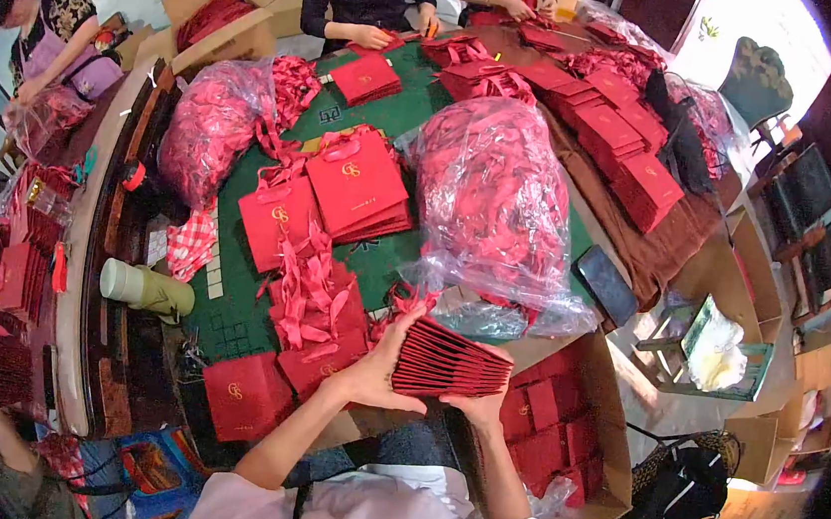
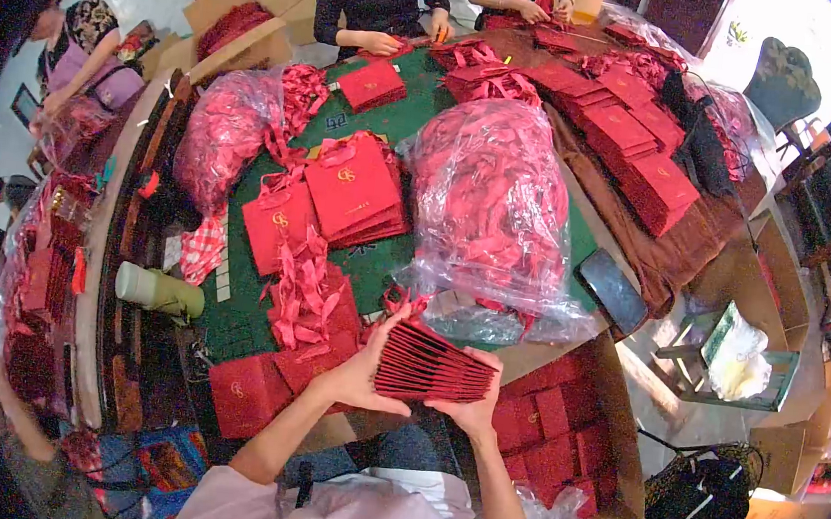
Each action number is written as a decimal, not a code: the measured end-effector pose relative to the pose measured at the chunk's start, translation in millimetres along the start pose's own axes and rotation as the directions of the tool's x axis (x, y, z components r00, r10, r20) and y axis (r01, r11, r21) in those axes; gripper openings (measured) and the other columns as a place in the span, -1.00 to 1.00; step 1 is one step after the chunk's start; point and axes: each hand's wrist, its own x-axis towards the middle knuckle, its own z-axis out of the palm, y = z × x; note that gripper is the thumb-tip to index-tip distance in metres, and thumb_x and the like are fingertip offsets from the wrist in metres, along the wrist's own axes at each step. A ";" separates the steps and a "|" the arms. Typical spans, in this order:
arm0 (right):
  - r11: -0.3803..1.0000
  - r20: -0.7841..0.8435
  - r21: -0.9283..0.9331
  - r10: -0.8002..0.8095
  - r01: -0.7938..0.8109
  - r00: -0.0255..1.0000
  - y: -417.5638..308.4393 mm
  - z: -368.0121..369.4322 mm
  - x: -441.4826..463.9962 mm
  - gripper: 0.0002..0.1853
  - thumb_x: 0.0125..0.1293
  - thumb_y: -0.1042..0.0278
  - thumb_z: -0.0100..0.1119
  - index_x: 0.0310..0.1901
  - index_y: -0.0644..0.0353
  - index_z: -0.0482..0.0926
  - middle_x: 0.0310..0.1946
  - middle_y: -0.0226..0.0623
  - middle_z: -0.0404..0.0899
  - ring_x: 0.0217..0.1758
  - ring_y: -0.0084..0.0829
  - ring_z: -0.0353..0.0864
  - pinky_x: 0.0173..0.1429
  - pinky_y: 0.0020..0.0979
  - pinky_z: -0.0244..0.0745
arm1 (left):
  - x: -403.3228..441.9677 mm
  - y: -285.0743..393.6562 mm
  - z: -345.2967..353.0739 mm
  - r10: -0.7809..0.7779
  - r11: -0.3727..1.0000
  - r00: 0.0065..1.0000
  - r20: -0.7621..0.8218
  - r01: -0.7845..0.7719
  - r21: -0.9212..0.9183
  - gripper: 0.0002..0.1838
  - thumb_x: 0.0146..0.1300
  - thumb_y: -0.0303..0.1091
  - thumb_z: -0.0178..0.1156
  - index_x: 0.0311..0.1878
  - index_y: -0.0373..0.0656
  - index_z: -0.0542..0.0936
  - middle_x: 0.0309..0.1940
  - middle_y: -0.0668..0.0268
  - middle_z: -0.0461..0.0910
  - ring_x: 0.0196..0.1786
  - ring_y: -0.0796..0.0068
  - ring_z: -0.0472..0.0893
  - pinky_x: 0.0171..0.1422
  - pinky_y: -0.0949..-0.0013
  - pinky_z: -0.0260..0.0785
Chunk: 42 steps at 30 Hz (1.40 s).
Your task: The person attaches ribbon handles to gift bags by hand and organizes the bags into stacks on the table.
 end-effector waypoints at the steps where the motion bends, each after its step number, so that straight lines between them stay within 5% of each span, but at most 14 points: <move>1: 1.000 0.000 0.000 -0.001 0.001 1.000 -0.5 0.8 0.2 0.11 -0.46 0.06 0.79 0.17 0.25 0.29 0.10 -0.19 0.39 0.19 -0.30 0.45 0.31 -0.25 0.38 | 0.5 -0.7 1.2 0.001 1.000 1.000 0.000 -0.001 0.000 0.45 -0.26 -0.04 0.63 0.55 -0.25 -0.21 0.54 -0.06 -0.14 0.59 0.00 -0.11 0.62 0.02 -0.21; 4: 1.000 -0.011 0.003 0.020 -0.020 1.000 -3.1 1.3 0.7 0.11 -0.45 0.05 0.78 0.18 0.24 0.28 0.10 -0.19 0.39 0.19 -0.29 0.44 0.32 -0.24 0.37 | 0.5 -2.4 12.4 -0.010 0.998 0.998 -0.068 0.014 0.066 0.35 -0.22 -0.16 0.61 0.52 -0.25 -0.14 0.51 -0.08 -0.05 0.57 0.02 -0.01 0.60 0.04 -0.12; 6: 0.994 0.028 -0.101 -0.050 0.053 0.998 -4.3 0.0 2.5 0.12 -0.44 0.04 0.78 0.18 0.22 0.27 0.11 -0.19 0.37 0.20 -0.28 0.44 0.33 -0.22 0.36 | -0.4 -6.1 22.8 -0.033 0.986 0.987 -0.154 0.006 -0.169 0.26 -0.20 -0.27 0.58 0.49 -0.25 -0.07 0.45 -0.07 0.05 0.53 0.04 0.10 0.57 0.06 -0.03; 11: 0.998 -0.009 0.065 0.009 -0.008 1.000 6.0 -0.4 -1.5 0.13 -0.46 0.10 0.79 0.19 0.21 0.25 0.11 -0.19 0.39 0.22 -0.27 0.43 0.35 -0.20 0.34 | -10.1 -14.6 33.1 -0.141 0.973 0.971 -0.193 0.100 -0.208 0.21 -0.21 -0.29 0.59 0.47 -0.26 -0.01 0.38 -0.03 0.16 0.45 0.05 0.22 0.52 0.07 0.07; 14: 0.999 0.013 0.037 0.002 -0.003 1.000 6.0 -2.7 -1.0 0.13 -0.46 0.13 0.80 0.20 0.20 0.26 0.12 -0.20 0.38 0.23 -0.27 0.43 0.36 -0.21 0.35 | -6.5 -12.5 29.3 -0.095 0.989 0.968 -0.233 0.066 -0.129 0.19 -0.21 -0.25 0.61 0.45 -0.26 0.05 0.30 0.01 0.23 0.39 0.07 0.29 0.47 0.08 0.15; 16: 0.998 0.033 0.026 0.064 -0.065 0.997 0.4 -2.9 -1.6 0.13 -0.45 0.12 0.79 0.21 0.22 0.26 0.13 -0.20 0.37 0.24 -0.28 0.42 0.36 -0.22 0.35 | -2.8 -9.3 23.9 -0.088 0.995 0.968 -0.236 0.097 0.028 0.16 -0.22 -0.29 0.65 0.43 -0.19 0.09 0.25 0.13 0.35 0.31 0.27 0.41 0.38 0.17 0.30; 25: 0.969 -0.016 -0.230 -0.102 0.095 0.995 -27.8 -9.7 -11.5 0.28 -0.42 0.01 0.76 0.36 0.30 0.16 0.25 -0.12 0.29 0.34 -0.24 0.32 0.41 -0.20 0.28 | -3.9 -9.0 19.1 -0.183 0.981 0.961 -0.207 0.193 0.026 0.05 -0.26 -0.25 0.68 0.30 -0.17 0.23 0.13 0.17 0.47 0.21 0.34 0.50 0.32 0.24 0.35; 28: 0.904 -0.131 -0.365 -0.287 0.223 0.949 -33.0 -12.6 -27.9 0.04 -0.16 0.06 0.66 0.32 0.28 0.25 0.20 -0.10 0.31 0.29 -0.17 0.34 0.36 -0.20 0.28 | -4.4 -11.9 20.5 -0.173 0.981 0.962 -0.212 0.186 0.045 0.06 -0.26 -0.26 0.68 0.31 -0.17 0.21 0.14 0.17 0.47 0.21 0.34 0.50 0.33 0.23 0.35; 29: 0.860 -0.163 -0.462 -0.324 0.218 0.932 -40.1 -12.4 -33.6 -0.29 0.04 0.21 0.53 0.19 0.26 0.40 0.12 -0.08 0.38 0.21 -0.15 0.40 0.29 -0.20 0.34 | -4.9 -12.6 21.0 -0.169 0.982 0.963 -0.210 0.182 0.045 0.06 -0.26 -0.26 0.68 0.31 -0.17 0.21 0.14 0.17 0.47 0.21 0.34 0.50 0.33 0.23 0.35; 33: 0.831 -0.151 -0.516 -0.329 0.210 0.932 -56.9 -10.7 -39.2 -0.61 0.12 0.37 0.42 -0.05 0.26 0.50 0.00 -0.08 0.46 0.12 -0.13 0.48 0.23 -0.18 0.39 | -5.9 -14.6 20.8 -0.193 0.979 0.960 -0.203 0.202 0.023 0.08 -0.26 -0.25 0.68 0.32 -0.17 0.20 0.16 0.17 0.46 0.22 0.32 0.49 0.35 0.23 0.34; 35: 0.833 -0.130 -0.509 -0.323 0.216 0.937 -54.4 -10.1 -37.9 -0.61 0.11 0.39 0.42 -0.05 0.25 0.50 0.00 -0.08 0.46 0.12 -0.12 0.48 0.23 -0.17 0.39 | -6.4 -15.7 21.2 -0.206 0.977 0.958 -0.198 0.212 0.007 0.08 -0.25 -0.25 0.68 0.33 -0.17 0.20 0.16 0.17 0.46 0.22 0.32 0.49 0.36 0.23 0.34; 37: 0.836 -0.106 -0.500 -0.318 0.226 0.942 -55.4 -9.1 -35.2 -0.61 0.11 0.41 0.42 -0.05 0.24 0.50 0.00 -0.09 0.47 0.12 -0.11 0.48 0.23 -0.17 0.39 | -6.1 -15.4 20.3 -0.241 0.971 0.955 -0.171 0.236 -0.051 0.11 -0.25 -0.13 0.67 0.33 -0.22 0.18 0.20 0.03 0.36 0.30 0.11 0.40 0.41 0.14 0.27; 42: 0.826 -0.043 -0.511 -0.302 0.239 0.952 -61.4 -11.0 -32.7 -0.61 0.14 0.45 0.38 -0.02 0.26 0.46 0.01 -0.09 0.43 0.14 -0.15 0.46 0.27 -0.17 0.35 | -5.0 -12.0 19.5 -0.199 0.980 0.962 -0.185 0.199 -0.017 0.09 -0.24 -0.20 0.67 0.33 -0.19 0.19 0.19 0.11 0.39 0.27 0.23 0.44 0.39 0.19 0.30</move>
